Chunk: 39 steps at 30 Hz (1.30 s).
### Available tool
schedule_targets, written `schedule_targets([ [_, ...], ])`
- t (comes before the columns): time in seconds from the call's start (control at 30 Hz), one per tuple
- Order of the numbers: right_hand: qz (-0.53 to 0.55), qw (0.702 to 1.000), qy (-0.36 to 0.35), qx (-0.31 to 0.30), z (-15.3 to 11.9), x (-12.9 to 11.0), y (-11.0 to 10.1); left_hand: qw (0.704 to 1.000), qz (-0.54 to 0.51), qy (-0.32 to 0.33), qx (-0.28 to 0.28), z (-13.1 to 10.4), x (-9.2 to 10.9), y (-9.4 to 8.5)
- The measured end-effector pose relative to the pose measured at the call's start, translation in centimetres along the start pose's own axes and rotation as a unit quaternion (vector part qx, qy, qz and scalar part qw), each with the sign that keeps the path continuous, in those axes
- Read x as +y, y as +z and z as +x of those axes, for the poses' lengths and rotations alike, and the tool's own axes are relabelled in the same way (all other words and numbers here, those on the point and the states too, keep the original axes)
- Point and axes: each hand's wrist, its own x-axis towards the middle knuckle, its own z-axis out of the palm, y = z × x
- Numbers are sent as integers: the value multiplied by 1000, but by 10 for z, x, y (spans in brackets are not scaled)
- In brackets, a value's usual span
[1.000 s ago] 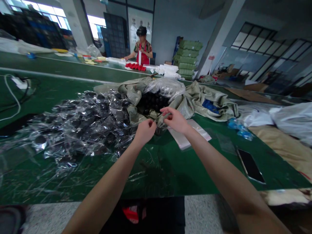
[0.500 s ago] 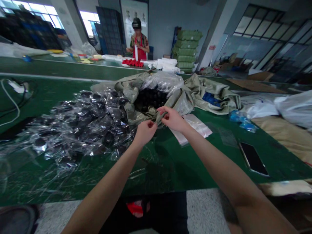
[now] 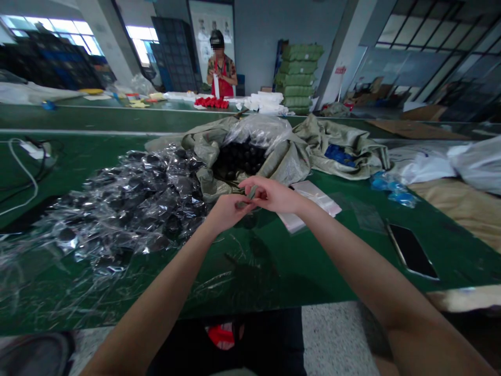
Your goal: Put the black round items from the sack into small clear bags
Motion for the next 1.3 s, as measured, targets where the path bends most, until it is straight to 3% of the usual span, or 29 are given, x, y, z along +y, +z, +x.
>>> schedule_targets([
  [0.07, 9, 999, 20, 31, -3, 7, -1, 999, 31, -12, -5, 6, 1, 4],
  [0.13, -2, 987, 66, 144, -9, 17, 4, 998, 58, -40, 0, 12, -1, 7],
  [0.2, -23, 947, 124, 297, -22, 27, 17, 993, 83, -77, 12, 17, -5, 11],
  [0.27, -16, 915, 165, 367, -37, 35, 37, 987, 115, -113, 23, 21, -9, 14],
  [0.4, -37, 926, 167, 337, -61, 43, 80, 973, 179, -143, 29, 26, -15, 19],
  [0.5, -75, 926, 154, 337, -61, 46, 98, 969, 200, -142, 26, 27, -15, 19],
  [0.8, -89, 931, 121, 334, -29, 57, 104, 965, 206, -160, 18, 25, -10, 20],
  [1.03, -64, 926, 131, 350, -24, 62, 114, 972, 186, -143, 9, 21, -15, 18],
  [1.3, 44, 876, 188, 442, -37, 76, 112, 991, 60, -114, -28, 20, -37, 7],
])
